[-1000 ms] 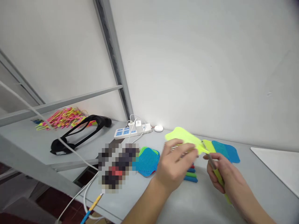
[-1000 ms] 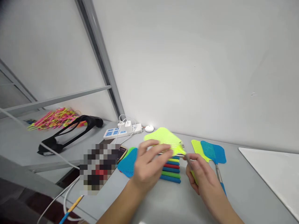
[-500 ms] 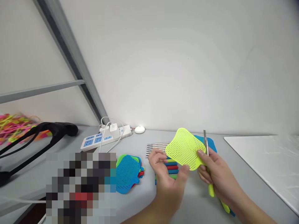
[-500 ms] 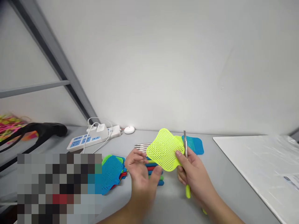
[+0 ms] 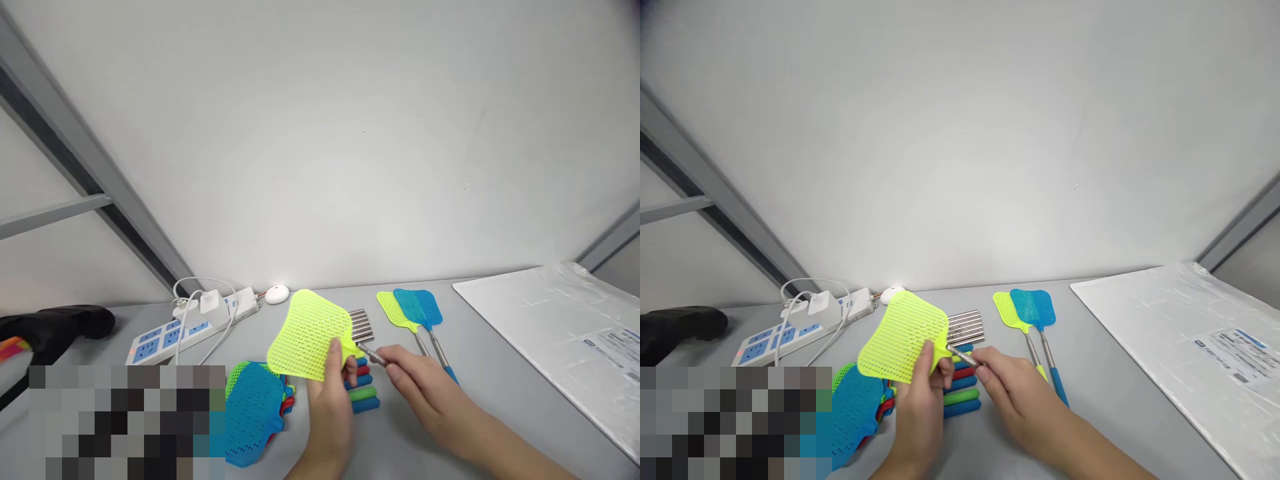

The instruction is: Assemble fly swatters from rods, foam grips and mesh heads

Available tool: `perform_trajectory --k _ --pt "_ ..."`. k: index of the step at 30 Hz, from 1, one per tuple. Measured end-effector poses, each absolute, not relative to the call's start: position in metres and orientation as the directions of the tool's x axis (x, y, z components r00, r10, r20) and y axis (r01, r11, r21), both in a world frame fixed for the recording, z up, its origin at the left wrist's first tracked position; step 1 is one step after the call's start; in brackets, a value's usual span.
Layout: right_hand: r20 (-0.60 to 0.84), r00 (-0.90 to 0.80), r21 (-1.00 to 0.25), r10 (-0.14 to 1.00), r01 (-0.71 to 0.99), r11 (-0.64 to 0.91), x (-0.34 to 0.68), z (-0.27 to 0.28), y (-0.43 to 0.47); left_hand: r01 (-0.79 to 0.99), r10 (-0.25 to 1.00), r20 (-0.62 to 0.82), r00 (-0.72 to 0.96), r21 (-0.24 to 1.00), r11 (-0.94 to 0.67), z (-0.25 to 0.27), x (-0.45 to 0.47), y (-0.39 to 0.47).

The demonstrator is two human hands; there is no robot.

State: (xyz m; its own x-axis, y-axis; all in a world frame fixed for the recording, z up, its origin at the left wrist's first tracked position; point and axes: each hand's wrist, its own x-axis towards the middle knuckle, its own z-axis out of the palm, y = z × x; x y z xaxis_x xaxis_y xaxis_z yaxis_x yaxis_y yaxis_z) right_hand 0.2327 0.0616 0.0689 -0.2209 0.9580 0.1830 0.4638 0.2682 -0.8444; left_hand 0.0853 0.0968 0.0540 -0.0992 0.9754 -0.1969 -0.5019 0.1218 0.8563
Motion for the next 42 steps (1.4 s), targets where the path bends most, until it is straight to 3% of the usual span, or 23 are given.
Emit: perform_trajectory --k 4,9,15,23,32,42 --pt "0.283 -0.309 -0.685 0.908 0.597 0.417 0.237 0.067 0.063 -0.552 0.973 -0.139 -0.182 0.833 0.016 0.057 0.074 0.112" --pt "0.385 -0.301 -0.527 0.872 0.704 0.475 0.238 0.062 0.067 -0.527 0.994 -0.081 -0.079 0.850 0.027 0.061 0.075 0.109" --pt "0.383 -0.335 -0.471 0.861 0.731 0.494 0.241 0.061 0.068 -0.582 0.992 -0.127 -0.009 0.807 0.098 0.065 0.077 0.103" --pt "0.465 -0.369 -0.389 0.805 0.732 0.560 0.255 0.052 0.075 -0.515 0.994 -0.105 0.013 0.852 0.097 0.065 0.081 0.092" --pt "0.586 -0.394 -0.142 0.708 0.810 0.569 0.257 0.053 0.074 -0.497 0.996 -0.075 0.049 0.863 0.089 0.062 0.083 0.087" --pt "0.625 -0.387 -0.130 0.678 0.804 0.579 0.260 0.052 0.075 -0.541 1.000 0.002 0.016 0.841 0.007 0.058 0.083 0.094"
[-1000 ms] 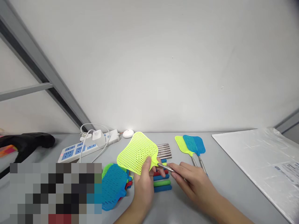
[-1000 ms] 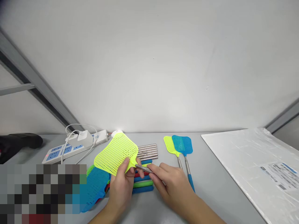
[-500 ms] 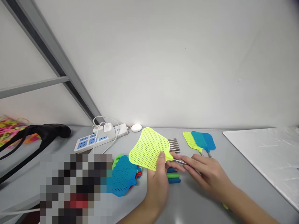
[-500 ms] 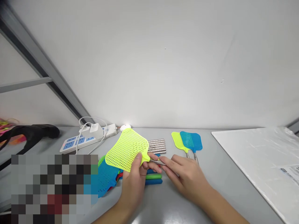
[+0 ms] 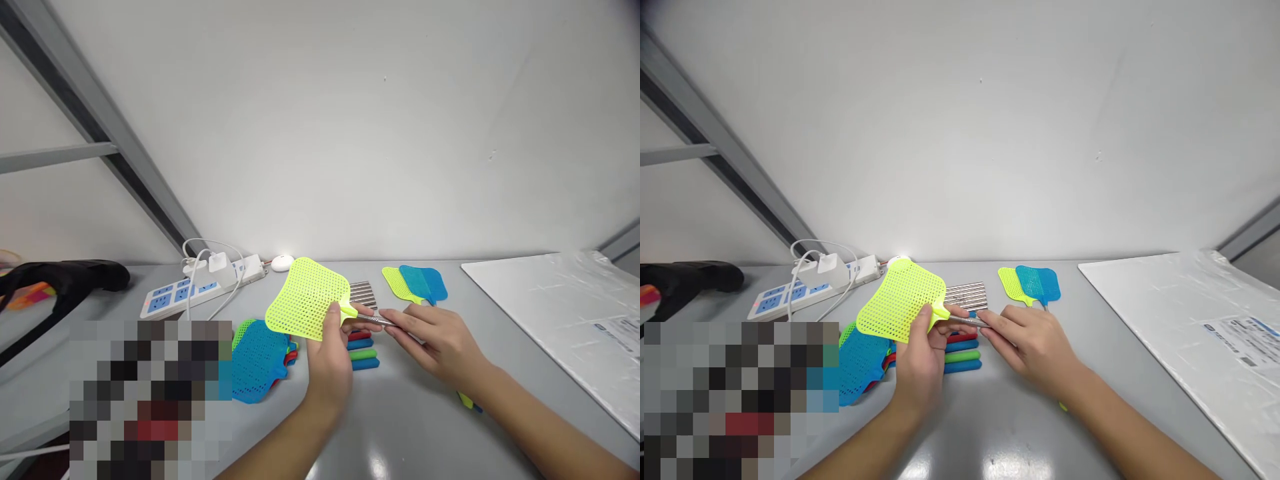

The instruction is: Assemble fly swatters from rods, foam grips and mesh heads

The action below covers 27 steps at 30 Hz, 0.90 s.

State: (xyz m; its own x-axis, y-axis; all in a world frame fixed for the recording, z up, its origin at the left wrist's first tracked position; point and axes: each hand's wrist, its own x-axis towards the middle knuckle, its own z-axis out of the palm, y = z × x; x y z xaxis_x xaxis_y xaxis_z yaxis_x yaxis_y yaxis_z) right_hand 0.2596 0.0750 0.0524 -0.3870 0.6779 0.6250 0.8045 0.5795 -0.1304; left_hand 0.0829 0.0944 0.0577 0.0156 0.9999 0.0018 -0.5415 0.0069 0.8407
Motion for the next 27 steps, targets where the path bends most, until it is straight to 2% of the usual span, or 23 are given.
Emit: perform_trajectory --k 11,21,24,26,27 --pt "0.634 -0.437 -0.013 0.638 0.819 0.574 0.264 0.056 0.076 -0.494 1.000 0.006 0.021 0.869 0.005 0.060 0.082 0.094" --pt "0.645 -0.475 0.058 0.598 0.811 0.582 0.267 0.058 0.075 -0.267 0.999 -0.044 0.000 0.963 0.043 0.046 0.084 0.088" --pt "0.609 -0.493 0.023 0.622 0.794 0.607 0.265 0.062 0.073 -0.204 1.000 0.028 0.014 0.979 -0.024 0.050 0.082 0.088" --pt "0.563 -0.481 -0.084 0.672 0.776 0.625 0.263 0.065 0.071 -0.164 0.993 0.098 0.065 0.983 -0.086 0.053 0.081 0.088" --pt "0.528 -0.464 -0.177 0.712 0.759 0.626 0.261 0.068 0.070 -0.150 0.988 0.124 0.091 0.983 -0.110 0.055 0.080 0.088"
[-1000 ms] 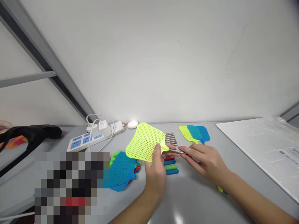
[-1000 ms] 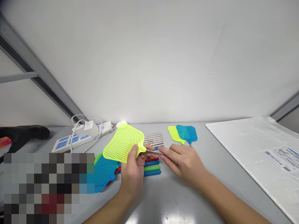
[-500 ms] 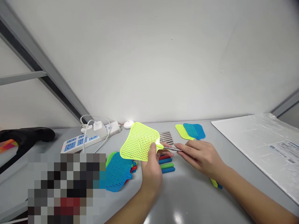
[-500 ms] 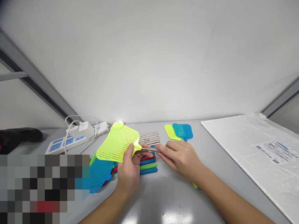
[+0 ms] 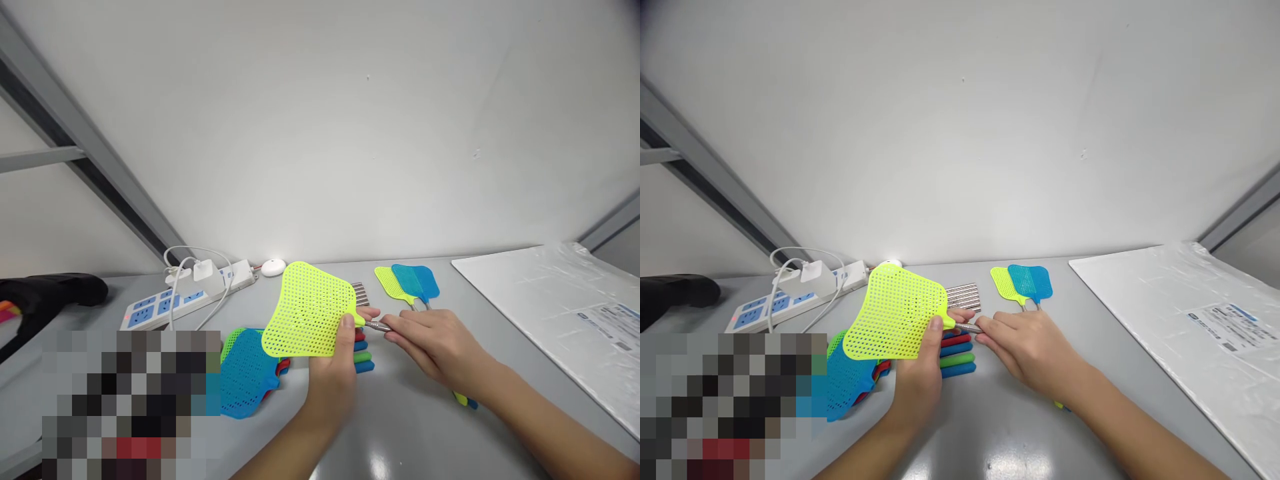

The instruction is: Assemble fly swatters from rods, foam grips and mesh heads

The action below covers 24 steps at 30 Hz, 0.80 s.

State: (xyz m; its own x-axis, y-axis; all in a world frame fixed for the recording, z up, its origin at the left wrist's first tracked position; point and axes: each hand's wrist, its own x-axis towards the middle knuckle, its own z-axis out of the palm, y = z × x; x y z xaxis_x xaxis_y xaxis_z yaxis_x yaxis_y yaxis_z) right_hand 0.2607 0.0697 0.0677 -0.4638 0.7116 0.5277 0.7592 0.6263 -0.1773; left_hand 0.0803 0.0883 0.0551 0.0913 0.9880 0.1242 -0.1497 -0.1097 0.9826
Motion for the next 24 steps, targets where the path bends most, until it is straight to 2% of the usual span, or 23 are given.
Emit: perform_trajectory --k 2,5,8,10,13,15,17,20,24 --pt "0.422 -0.414 -0.411 0.806 0.705 0.578 0.256 0.073 0.067 -0.134 0.982 0.151 0.116 0.982 -0.135 0.058 0.080 0.088" --pt "0.208 -0.347 -0.716 0.915 0.583 0.384 0.249 0.080 0.063 -0.135 0.980 0.145 0.137 0.983 -0.127 0.060 0.079 0.085" --pt "-0.018 -0.351 -0.924 0.936 0.364 0.119 0.245 0.083 0.060 -0.163 0.976 0.138 0.169 0.980 -0.111 0.060 0.078 0.084" --pt "-0.155 -0.396 -0.976 0.905 0.205 -0.077 0.244 0.083 0.060 -0.178 0.970 0.139 0.198 0.979 -0.103 0.059 0.078 0.086" --pt "-0.281 -0.413 -0.960 0.866 0.114 -0.257 0.245 0.084 0.061 -0.168 0.967 0.088 0.239 0.985 -0.048 0.055 0.078 0.090" --pt "-0.308 -0.399 -0.951 0.864 0.165 -0.263 0.247 0.086 0.062 -0.155 0.965 0.027 0.260 0.988 0.014 0.053 0.078 0.092" --pt "-0.299 -0.378 -0.940 0.876 0.277 -0.201 0.247 0.088 0.063 -0.159 0.968 0.009 0.251 0.987 0.032 0.052 0.079 0.092" --pt "-0.170 -0.272 -0.855 0.947 0.518 -0.004 0.245 0.086 0.063 -0.186 0.976 0.019 0.215 0.982 0.021 0.053 0.080 0.091" --pt "0.139 -0.162 -0.550 0.977 0.808 0.212 0.240 0.070 0.062 -0.193 0.987 -0.017 0.161 0.980 0.049 0.051 0.083 0.091"
